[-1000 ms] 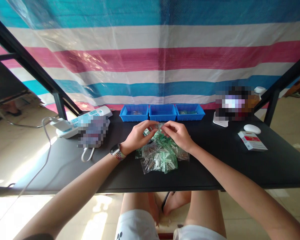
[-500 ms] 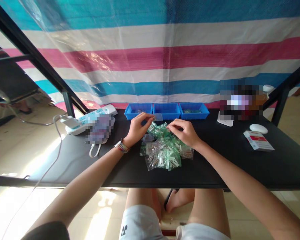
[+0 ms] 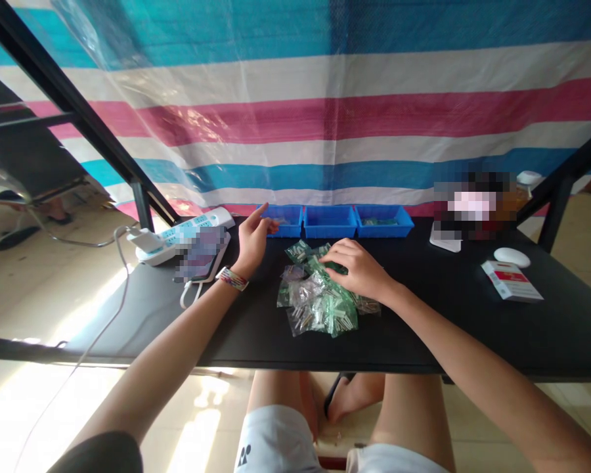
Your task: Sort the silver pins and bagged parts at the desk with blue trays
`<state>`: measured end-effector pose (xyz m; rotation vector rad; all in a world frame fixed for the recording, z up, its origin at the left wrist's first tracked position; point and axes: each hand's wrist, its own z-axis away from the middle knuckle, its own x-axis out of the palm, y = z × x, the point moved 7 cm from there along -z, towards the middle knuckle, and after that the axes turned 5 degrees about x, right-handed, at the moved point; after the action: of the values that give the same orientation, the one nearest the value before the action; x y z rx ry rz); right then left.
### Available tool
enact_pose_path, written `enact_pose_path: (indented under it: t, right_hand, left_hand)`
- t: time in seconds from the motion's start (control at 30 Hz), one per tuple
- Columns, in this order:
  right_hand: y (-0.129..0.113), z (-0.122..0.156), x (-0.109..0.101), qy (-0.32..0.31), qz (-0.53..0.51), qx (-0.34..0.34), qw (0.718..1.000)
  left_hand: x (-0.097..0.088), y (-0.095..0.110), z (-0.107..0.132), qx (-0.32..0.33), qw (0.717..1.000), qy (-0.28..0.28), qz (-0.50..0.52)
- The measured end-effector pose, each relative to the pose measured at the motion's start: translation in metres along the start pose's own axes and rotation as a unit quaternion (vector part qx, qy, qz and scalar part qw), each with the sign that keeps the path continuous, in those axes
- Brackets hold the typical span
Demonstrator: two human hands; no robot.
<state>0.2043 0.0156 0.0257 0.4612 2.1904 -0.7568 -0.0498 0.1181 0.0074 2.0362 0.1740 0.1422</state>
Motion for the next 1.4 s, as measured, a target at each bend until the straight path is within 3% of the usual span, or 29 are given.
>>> enact_pose_path:
  t: [0.3,0.6,0.7,0.77,0.83,0.9,0.97,1.03,1.1,1.17,1.33,1.4]
  right_hand:
    - [0.002,0.001,-0.001,-0.017,0.012,0.007,1.0]
    - [-0.004,-0.001,-0.001,-0.004,0.061,-0.031,0.998]
    - [0.003,0.0,-0.01,0.049,0.025,0.018,0.998]
    - [0.014,0.001,-0.017,0.102,-0.051,0.084,0.99]
    - [0.03,0.004,-0.018,0.145,-0.172,0.168,0.96]
    - [0.044,0.006,-0.012,0.162,-0.311,0.244,0.904]
    - [0.051,0.006,-0.003,0.155,-0.425,0.295,0.842]
    - [0.05,0.005,0.004,0.13,-0.494,0.323,0.797]
    - [0.045,0.003,0.008,0.096,-0.528,0.338,0.773]
    - [0.041,0.003,0.009,0.073,-0.532,0.341,0.772]
    - [0.04,0.003,-0.001,0.1,-0.456,0.305,0.83]
    - [0.037,0.002,0.0,0.083,-0.449,0.29,0.841]
  left_hand:
    - [0.03,0.028,0.023,0.064,0.988,-0.12,-0.073]
    - [0.048,0.026,0.04,0.079,0.969,-0.213,-0.102]
    - [0.055,0.036,0.047,0.141,0.948,-0.246,-0.142]
    - [0.06,0.048,0.053,0.204,0.929,-0.26,-0.168]
    - [0.065,0.061,0.061,0.267,0.906,-0.271,-0.184]
    - [0.069,0.07,0.069,0.317,0.882,-0.287,-0.198]
    - [0.072,0.075,0.075,0.349,0.861,-0.298,-0.218]
    - [0.072,0.077,0.077,0.358,0.852,-0.298,-0.238]
    - [0.071,0.077,0.076,0.35,0.856,-0.295,-0.242]
    - [0.07,0.077,0.074,0.332,0.868,-0.291,-0.229]
    - [0.065,0.073,0.064,0.231,0.924,-0.244,-0.183]
    - [0.065,0.067,0.062,0.183,0.939,-0.24,-0.167]
